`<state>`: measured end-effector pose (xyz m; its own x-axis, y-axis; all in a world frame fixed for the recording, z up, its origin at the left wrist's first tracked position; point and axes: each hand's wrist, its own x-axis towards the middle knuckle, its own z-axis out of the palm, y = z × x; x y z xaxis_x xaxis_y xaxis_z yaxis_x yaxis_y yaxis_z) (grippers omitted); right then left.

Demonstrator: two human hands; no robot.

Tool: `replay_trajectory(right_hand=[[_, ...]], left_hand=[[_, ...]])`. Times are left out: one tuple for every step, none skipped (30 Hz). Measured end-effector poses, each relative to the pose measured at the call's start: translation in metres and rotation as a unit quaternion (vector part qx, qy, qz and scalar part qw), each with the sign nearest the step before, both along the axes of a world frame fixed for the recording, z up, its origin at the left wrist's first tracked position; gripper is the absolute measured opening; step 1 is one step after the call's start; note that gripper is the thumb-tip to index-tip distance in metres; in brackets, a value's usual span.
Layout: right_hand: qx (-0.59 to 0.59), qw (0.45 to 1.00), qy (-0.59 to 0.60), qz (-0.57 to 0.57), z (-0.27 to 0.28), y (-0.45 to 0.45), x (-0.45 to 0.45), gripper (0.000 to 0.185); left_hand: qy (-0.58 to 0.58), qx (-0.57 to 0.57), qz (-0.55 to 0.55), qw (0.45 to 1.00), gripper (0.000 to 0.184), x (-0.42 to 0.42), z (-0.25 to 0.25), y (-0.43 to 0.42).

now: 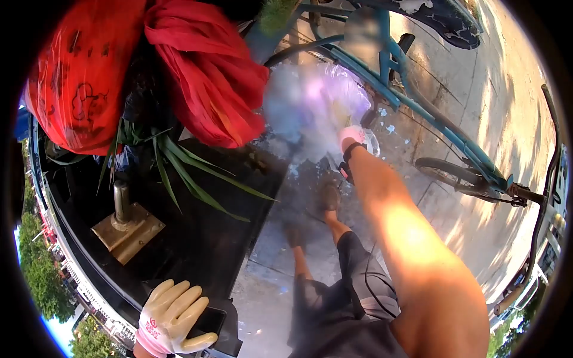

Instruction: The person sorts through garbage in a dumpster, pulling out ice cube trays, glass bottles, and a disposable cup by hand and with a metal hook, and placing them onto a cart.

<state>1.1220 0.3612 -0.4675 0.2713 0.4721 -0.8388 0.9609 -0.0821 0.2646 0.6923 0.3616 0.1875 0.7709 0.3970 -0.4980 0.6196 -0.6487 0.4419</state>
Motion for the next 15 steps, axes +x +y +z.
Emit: replay_trajectory(right_hand=[[0.029, 0.996, 0.005, -0.084, 0.002, 0.008, 0.001, 0.027], [0.056, 0.984, 0.012, -0.168, 0.015, 0.017, 0.0, 0.031], [0.081, 0.964, 0.02, -0.251, 0.03, 0.024, -0.004, 0.035], [0.106, 0.937, 0.026, -0.333, 0.045, 0.032, -0.008, 0.039], [0.13, 0.901, 0.032, -0.413, 0.052, 0.039, -0.011, 0.043], [0.151, 0.858, 0.038, -0.489, 0.052, 0.042, -0.016, 0.048], [0.209, 0.857, 0.094, -0.461, 0.039, 0.054, -0.016, 0.056], [0.223, 0.844, 0.119, -0.474, 0.067, 0.081, -0.027, 0.06], [0.257, 0.828, 0.175, -0.467, 0.074, 0.103, -0.032, 0.064], [0.335, 0.765, 0.268, -0.481, 0.046, 0.116, -0.034, 0.064], [0.393, 0.692, 0.367, -0.482, 0.017, 0.128, -0.036, 0.067], [0.364, 0.65, 0.392, -0.539, 0.031, 0.136, -0.044, 0.071], [0.335, 0.605, 0.415, -0.592, 0.063, 0.149, -0.047, 0.075], [0.305, 0.556, 0.434, -0.64, 0.081, 0.156, -0.048, 0.079], [0.31, 0.563, 0.431, -0.634, 0.061, 0.15, -0.048, 0.078]], left_hand=[[-0.015, -0.004, -0.003, 1.0, 0.057, -0.002, 0.003, 0.002], [-0.028, -0.008, -0.007, 1.0, 0.053, -0.005, 0.006, 0.002], [-0.009, -0.017, -0.006, 1.0, 0.062, -0.009, 0.004, -0.001], [-0.005, -0.019, -0.008, 1.0, 0.061, -0.009, 0.003, 0.0], [-0.005, -0.014, -0.008, 1.0, 0.061, -0.009, 0.002, 0.0], [-0.004, -0.011, -0.007, 1.0, 0.061, -0.008, 0.002, 0.001], [-0.003, -0.008, -0.011, 1.0, 0.061, -0.008, 0.001, 0.001], [0.007, -0.01, -0.01, 1.0, 0.061, -0.007, 0.0, 0.001], [0.008, -0.006, -0.012, 1.0, 0.061, -0.008, -0.001, 0.0], [0.008, -0.003, -0.015, 1.0, 0.061, -0.008, -0.003, 0.001], [0.011, -0.003, -0.015, 1.0, 0.06, -0.007, -0.004, 0.002], [0.013, -0.003, -0.014, 1.0, 0.06, -0.006, -0.004, 0.002], [0.014, -0.004, -0.014, 1.0, 0.059, -0.005, -0.004, 0.002], [0.012, -0.001, -0.013, 1.0, 0.059, -0.005, -0.004, 0.002], [0.009, 0.005, -0.012, 1.0, 0.059, -0.004, -0.004, 0.001]])
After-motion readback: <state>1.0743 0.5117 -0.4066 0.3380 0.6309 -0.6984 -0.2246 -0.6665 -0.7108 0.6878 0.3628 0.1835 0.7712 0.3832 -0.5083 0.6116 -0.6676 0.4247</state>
